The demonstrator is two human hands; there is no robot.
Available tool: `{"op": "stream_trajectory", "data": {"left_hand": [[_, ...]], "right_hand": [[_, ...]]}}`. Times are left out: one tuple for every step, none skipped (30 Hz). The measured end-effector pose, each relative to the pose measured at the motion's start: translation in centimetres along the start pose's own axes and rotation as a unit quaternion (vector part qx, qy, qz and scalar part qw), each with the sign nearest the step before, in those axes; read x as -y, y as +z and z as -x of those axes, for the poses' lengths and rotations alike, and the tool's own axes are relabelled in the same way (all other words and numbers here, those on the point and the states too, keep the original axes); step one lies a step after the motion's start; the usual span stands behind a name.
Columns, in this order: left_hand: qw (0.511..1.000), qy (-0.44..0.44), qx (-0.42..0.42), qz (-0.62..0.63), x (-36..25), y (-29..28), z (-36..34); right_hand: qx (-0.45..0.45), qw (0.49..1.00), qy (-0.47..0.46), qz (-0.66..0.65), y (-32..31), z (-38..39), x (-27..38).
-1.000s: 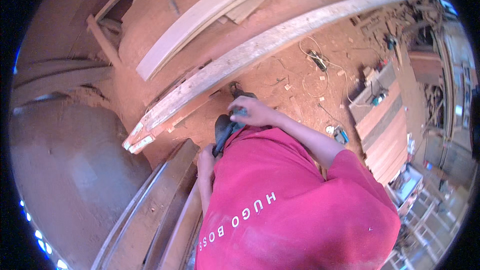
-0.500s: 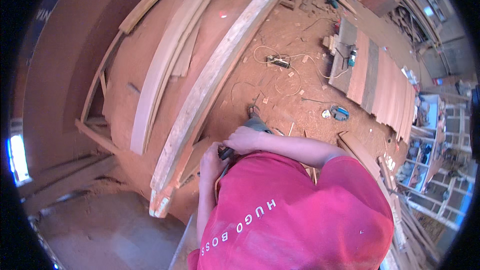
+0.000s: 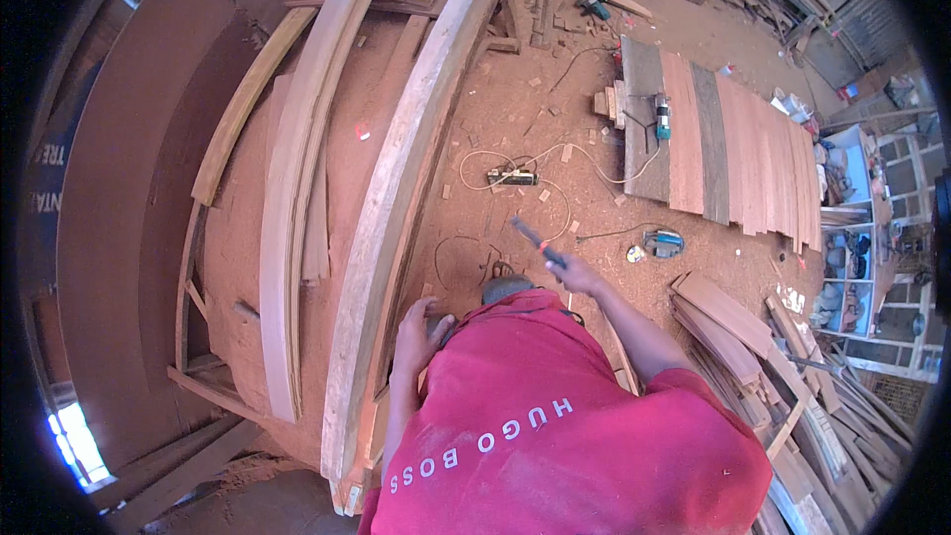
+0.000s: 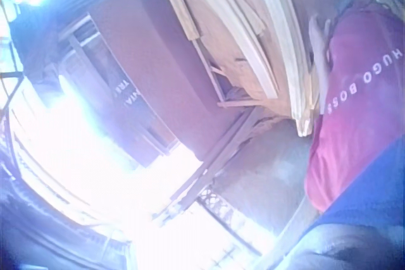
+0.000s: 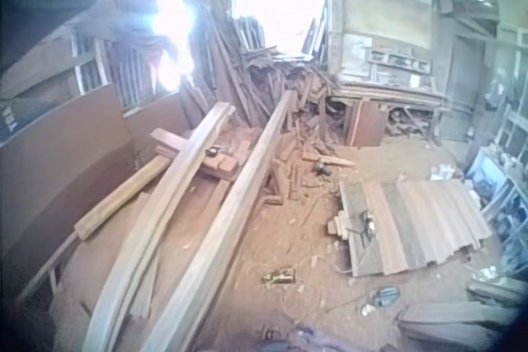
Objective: The person pulls a fastener from a wooden plank using pincers and then shapes the surface of the plank using an ax.
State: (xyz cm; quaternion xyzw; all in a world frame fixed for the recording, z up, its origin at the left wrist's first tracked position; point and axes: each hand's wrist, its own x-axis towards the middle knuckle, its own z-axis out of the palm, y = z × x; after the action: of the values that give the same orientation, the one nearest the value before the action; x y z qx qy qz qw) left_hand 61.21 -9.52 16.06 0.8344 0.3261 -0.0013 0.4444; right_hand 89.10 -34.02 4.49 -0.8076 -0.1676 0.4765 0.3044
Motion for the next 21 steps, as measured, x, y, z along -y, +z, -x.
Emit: {"op": "stream_trajectory", "data": {"left_hand": [[1.0, 0.01, 0.004, 0.005, -0.8, 0.3, -1.7], [1.0, 0.018, 0.014, 0.01, -1.9, 0.5, -3.6], [0.999, 0.027, 0.018, 0.016, -2.9, 0.5, -5.5], [0.999, 0.036, 0.018, 0.016, -3.5, 0.8, -7.1], [0.999, 0.044, 0.014, 0.016, -4.2, 0.8, -8.6], [0.998, 0.054, 0.011, 0.015, -4.9, 0.9, -10.2], [0.998, 0.062, 0.012, 0.023, -5.7, 1.0, -11.8], [0.997, 0.069, 0.013, 0.03, -6.4, 1.0, -13.4], [0.996, 0.077, 0.016, 0.038, -7.1, 1.0, -15.0], [0.995, 0.088, 0.027, 0.031, -7.8, 0.9, -16.8], [0.994, 0.096, 0.036, 0.023, -8.4, 0.5, -18.4], [0.993, 0.106, 0.045, 0.017, -8.8, 0.4, -20.3], [0.992, 0.112, 0.04, 0.03, -9.1, 0.3, -22.2], [0.992, 0.118, 0.034, 0.042, -9.3, 0.0, -24.1], [0.99, 0.128, 0.032, 0.058, -9.4, 0.0, -26.4], [0.99, 0.133, 0.02, 0.049, -9.5, -0.1, -28.8], [0.99, 0.135, 0.007, 0.037, -9.5, -0.4, -31.2], [0.99, 0.137, -0.008, 0.026, -9.5, -0.9, -33.5], [0.989, 0.124, -0.021, 0.071, -8.4, -0.9, -36.3], [0.989, 0.118, -0.036, 0.076, -8.7, -1.1, -39.1], [0.989, 0.109, -0.054, 0.078, -9.3, -1.7, -41.8]], "right_hand": [[-0.018, 0.998, 0.02, -0.063, -1.9, -1.3, -0.7], [-0.035, 0.99, 0.048, -0.128, -3.5, -2.5, -1.8], [-0.053, 0.978, 0.07, -0.189, -4.9, -3.4, -1.8], [-0.088, 0.964, 0.083, -0.238, -5.6, -4.0, -2.1], [-0.12, 0.946, 0.093, -0.286, -6.3, -4.8, -1.9], [-0.152, 0.925, 0.103, -0.332, -7.1, -5.5, -1.7], [-0.191, 0.91, 0.09, -0.356, -7.4, -6.3, -2.0], [-0.231, 0.895, 0.09, -0.371, -7.8, -6.8, -2.0], [-0.272, 0.877, 0.091, -0.386, -8.1, -7.2, -2.0], [-0.313, 0.856, 0.092, -0.4, -8.5, -7.6, -2.0], [-0.331, 0.841, 0.083, -0.421, -8.4, -7.9, -2.1], [-0.352, 0.828, 0.091, -0.428, -8.5, -8.2, -2.2], [-0.372, 0.814, 0.099, -0.435, -8.5, -8.4, -2.3], [-0.391, 0.8, 0.106, -0.443, -8.4, -8.7, -2.2], [-0.406, 0.792, 0.11, -0.444, -8.6, -9.1, -2.8], [-0.41, 0.775, 0.121, -0.465, -8.6, -9.5, -3.4], [-0.411, 0.759, 0.132, -0.487, -8.4, -9.8, -3.6], [-0.411, 0.743, 0.142, -0.508, -8.2, -10.3, -4.0], [-0.412, 0.728, 0.172, -0.52, -8.0, -11.1, -4.2], [-0.421, 0.709, 0.204, -0.528, -7.8, -11.8, -5.4], [-0.425, 0.691, 0.234, -0.537, -7.5, -12.6, -6.5]]}}
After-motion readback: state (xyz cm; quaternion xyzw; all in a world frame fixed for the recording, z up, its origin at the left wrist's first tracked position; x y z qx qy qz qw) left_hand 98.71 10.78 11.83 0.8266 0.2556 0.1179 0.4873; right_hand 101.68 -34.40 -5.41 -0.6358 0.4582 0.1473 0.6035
